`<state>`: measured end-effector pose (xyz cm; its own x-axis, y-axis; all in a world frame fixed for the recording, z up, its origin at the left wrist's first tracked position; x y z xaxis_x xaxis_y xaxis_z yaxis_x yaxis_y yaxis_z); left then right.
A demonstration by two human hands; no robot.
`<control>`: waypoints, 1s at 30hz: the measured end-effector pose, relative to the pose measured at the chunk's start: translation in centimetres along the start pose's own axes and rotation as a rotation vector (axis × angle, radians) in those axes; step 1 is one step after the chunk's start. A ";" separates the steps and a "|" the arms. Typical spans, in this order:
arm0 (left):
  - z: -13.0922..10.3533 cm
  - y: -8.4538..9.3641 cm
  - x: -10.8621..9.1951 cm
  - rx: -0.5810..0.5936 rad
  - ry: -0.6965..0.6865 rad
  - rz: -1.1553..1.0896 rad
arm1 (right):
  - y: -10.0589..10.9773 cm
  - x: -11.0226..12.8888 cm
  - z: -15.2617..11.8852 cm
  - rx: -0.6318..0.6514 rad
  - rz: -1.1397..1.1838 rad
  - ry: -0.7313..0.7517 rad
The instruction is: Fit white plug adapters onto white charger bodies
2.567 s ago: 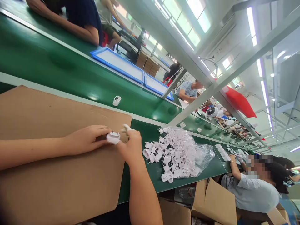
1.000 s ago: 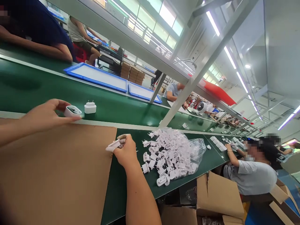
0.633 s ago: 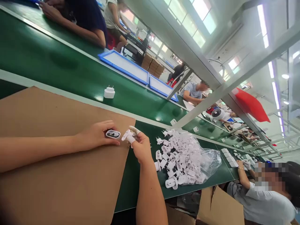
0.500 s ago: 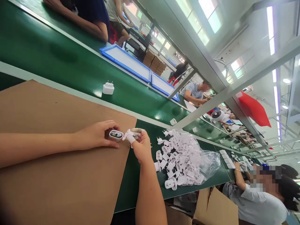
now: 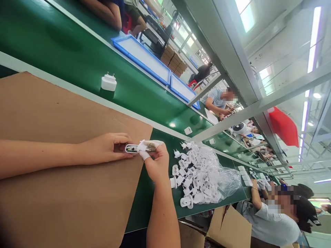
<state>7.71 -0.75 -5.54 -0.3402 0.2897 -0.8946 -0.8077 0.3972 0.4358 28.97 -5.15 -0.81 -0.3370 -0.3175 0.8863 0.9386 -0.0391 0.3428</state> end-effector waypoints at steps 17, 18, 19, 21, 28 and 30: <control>1.0 -0.6 1.5 0.018 -0.030 0.067 | -1.3 0.1 0.0 0.187 -0.700 0.400; 1.0 -0.6 1.5 0.021 -0.026 0.069 | -1.3 0.1 0.1 0.194 -0.698 0.394; 1.0 -0.6 1.5 0.021 -0.024 0.068 | -1.3 0.1 0.2 0.203 -0.693 0.390; 1.0 -0.5 1.3 0.021 -0.022 0.062 | -1.3 0.0 0.3 0.217 -0.678 0.386; 0.6 0.1 0.2 0.040 0.010 0.030 | -1.4 0.6 1.3 0.277 -0.873 0.305; 0.5 0.2 -0.1 0.054 0.030 0.030 | -1.4 1.3 1.7 0.299 -0.987 0.265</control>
<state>7.78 -0.24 -5.34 -0.3784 0.2763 -0.8834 -0.7701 0.4356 0.4661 27.06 -3.89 0.35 -0.8781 -0.4698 0.0903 0.1902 -0.1695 0.9670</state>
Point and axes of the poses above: each hand's wrist, its own z-axis towards the middle knuckle, its own y-axis out of the back of the hand, x = y × z, the point moved 1 cm from there along z, towards the middle knuckle, and after that the axes turned 6 degrees about y, right-handed, at the moved point
